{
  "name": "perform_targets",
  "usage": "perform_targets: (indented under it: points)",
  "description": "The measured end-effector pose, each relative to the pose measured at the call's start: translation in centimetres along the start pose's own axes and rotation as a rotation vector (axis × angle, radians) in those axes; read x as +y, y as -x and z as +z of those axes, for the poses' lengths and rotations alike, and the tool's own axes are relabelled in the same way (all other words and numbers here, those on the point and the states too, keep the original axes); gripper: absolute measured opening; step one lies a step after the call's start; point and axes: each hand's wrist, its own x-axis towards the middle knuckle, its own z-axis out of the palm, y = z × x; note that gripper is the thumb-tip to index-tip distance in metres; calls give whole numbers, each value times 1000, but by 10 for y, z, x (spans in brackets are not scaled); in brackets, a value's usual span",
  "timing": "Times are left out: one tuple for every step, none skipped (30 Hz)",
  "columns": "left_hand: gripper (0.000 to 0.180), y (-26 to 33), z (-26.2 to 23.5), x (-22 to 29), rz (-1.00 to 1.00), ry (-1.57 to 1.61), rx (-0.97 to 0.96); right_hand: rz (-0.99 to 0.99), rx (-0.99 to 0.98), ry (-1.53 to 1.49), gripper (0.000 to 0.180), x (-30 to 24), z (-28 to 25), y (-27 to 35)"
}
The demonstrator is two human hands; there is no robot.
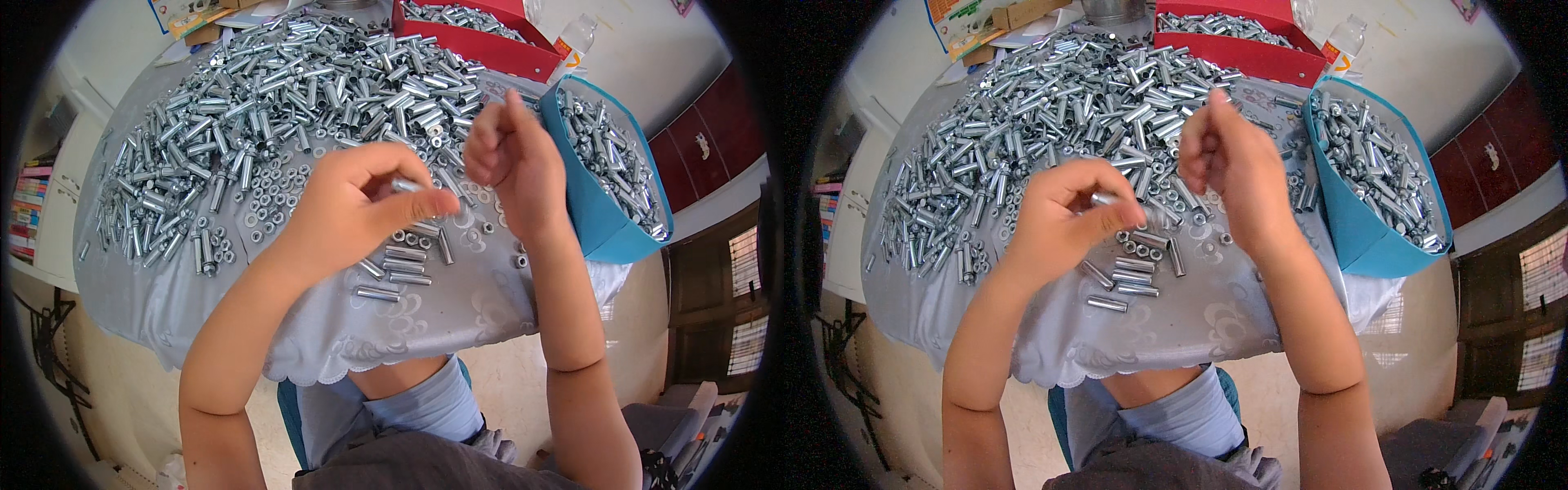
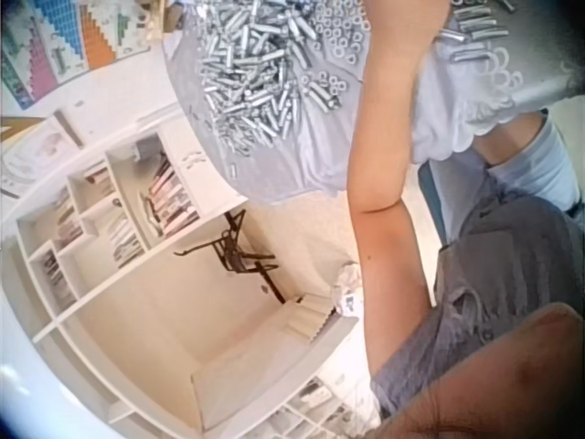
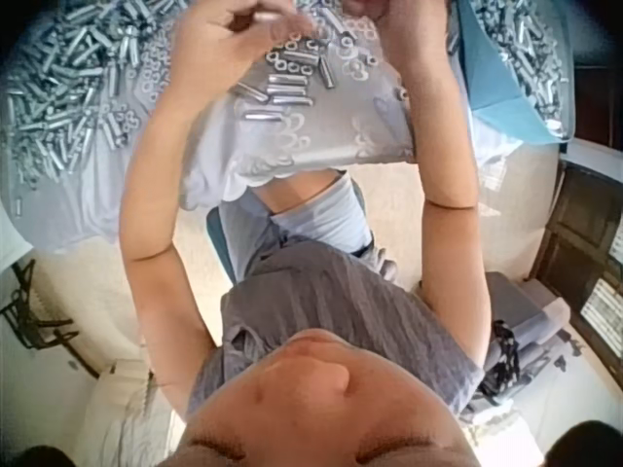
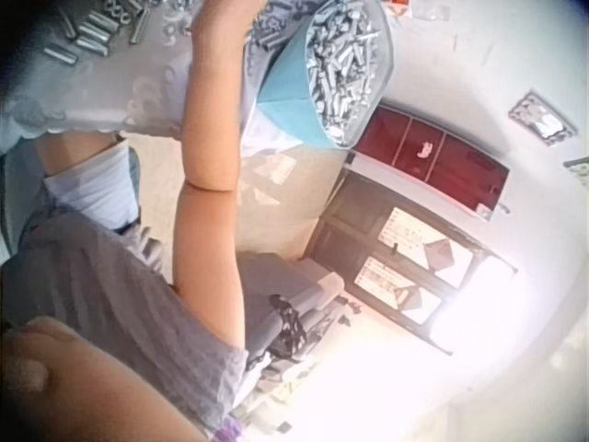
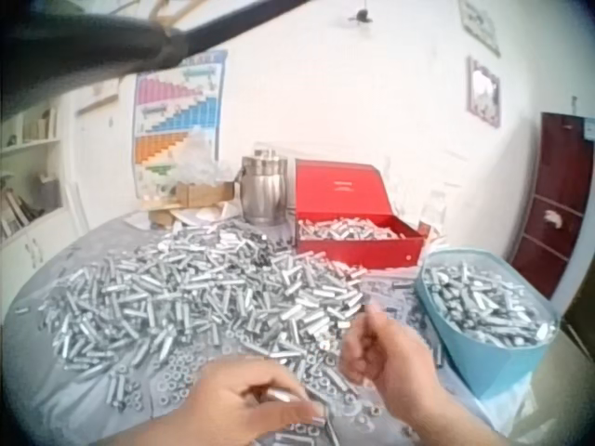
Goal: The person sits at a table covered with a large pile of metal bolts and washers. They repeatedly pick up a bolt and a washer, thread the washer onto the bolt, and place the assembled unit into a blue container on the right. The process is continuous and repetitive throughout the clip.
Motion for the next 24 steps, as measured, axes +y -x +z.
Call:
perform_targets:
  points:
    - [13, 0, -3, 7, -137, 44, -126, -7, 39, -26, 43, -4, -3, -1]
    - [13, -1, -5, 16, -192, 43, -280, -19, 26, -84, 42, -5, -9, -3]
    - [13, 0, -4, 15, -217, 153, -397, -31, 14, -141, 41, -4, -16, -5]
    - [14, 5, -3, 15, -247, 258, -509, -42, -4, -205, 40, -4, -18, -6]
    - [15, 8, -3, 16, -277, 365, -620, -50, 9, -196, 40, -5, -17, -6]
    - [16, 8, -6, 17, -261, 235, -794, -57, 23, -187, 40, -8, -15, -5]
    - [16, 8, -7, 17, -251, 212, -837, -63, 38, -172, 39, -8, -15, -5]
    - [16, 9, -7, 17, -240, 189, -879, -65, 38, -164, 39, -8, -15, -5]
    - [16, 10, -8, 18, -230, 166, -920, -68, 38, -157, 39, -7, -15, -5]
    - [17, 9, -9, 18, -227, 289, -739, -70, 38, -148, 39, -7, -15, -5]
    - [19, 6, -10, 17, -223, 408, -555, -66, 44, -152, 38, -7, -15, -4]
    - [21, 3, -12, 16, -218, 523, -369, -62, 50, -156, 37, -7, -14, -3]
    - [23, -5, -16, 1, -136, 794, -48, -62, 50, -166, 36, -9, -11, -3]
    - [26, -16, -21, -10, -49, 1052, 280, -60, 58, -173, 35, -9, -10, -3]
    - [38, -20, -36, -13, 0, 1026, 425, -58, 65, -181, 35, -10, -10, -3]
    - [39, -23, -47, -16, -33, 1047, 511, -55, 75, -186, 35, -9, -10, -4]
    - [39, -24, -54, -17, -67, 1068, 598, -53, 79, -197, 35, -9, -11, -4]
    - [39, -24, -54, -18, -104, 1094, 612, -50, 82, -209, 34, -8, -13, -4]
    - [38, -24, -54, -17, -140, 1120, 628, -48, 84, -219, 34, -8, -14, -4]
    - [37, -23, -54, -17, -177, 1146, 644, -53, 84, -222, 34, -8, -14, -4]
    - [35, -22, -54, -19, -167, 1102, 611, -57, 85, -225, 34, -8, -15, -4]
    - [34, -21, -54, -22, -156, 1054, 578, -63, 84, -230, 34, -8, -14, -4]
    - [32, -19, -53, -23, -145, 1007, 545, -64, 70, -240, 34, -8, -16, -5]
    - [29, -19, -53, -23, -153, 980, 539, -65, 56, -249, 34, -8, -18, -5]
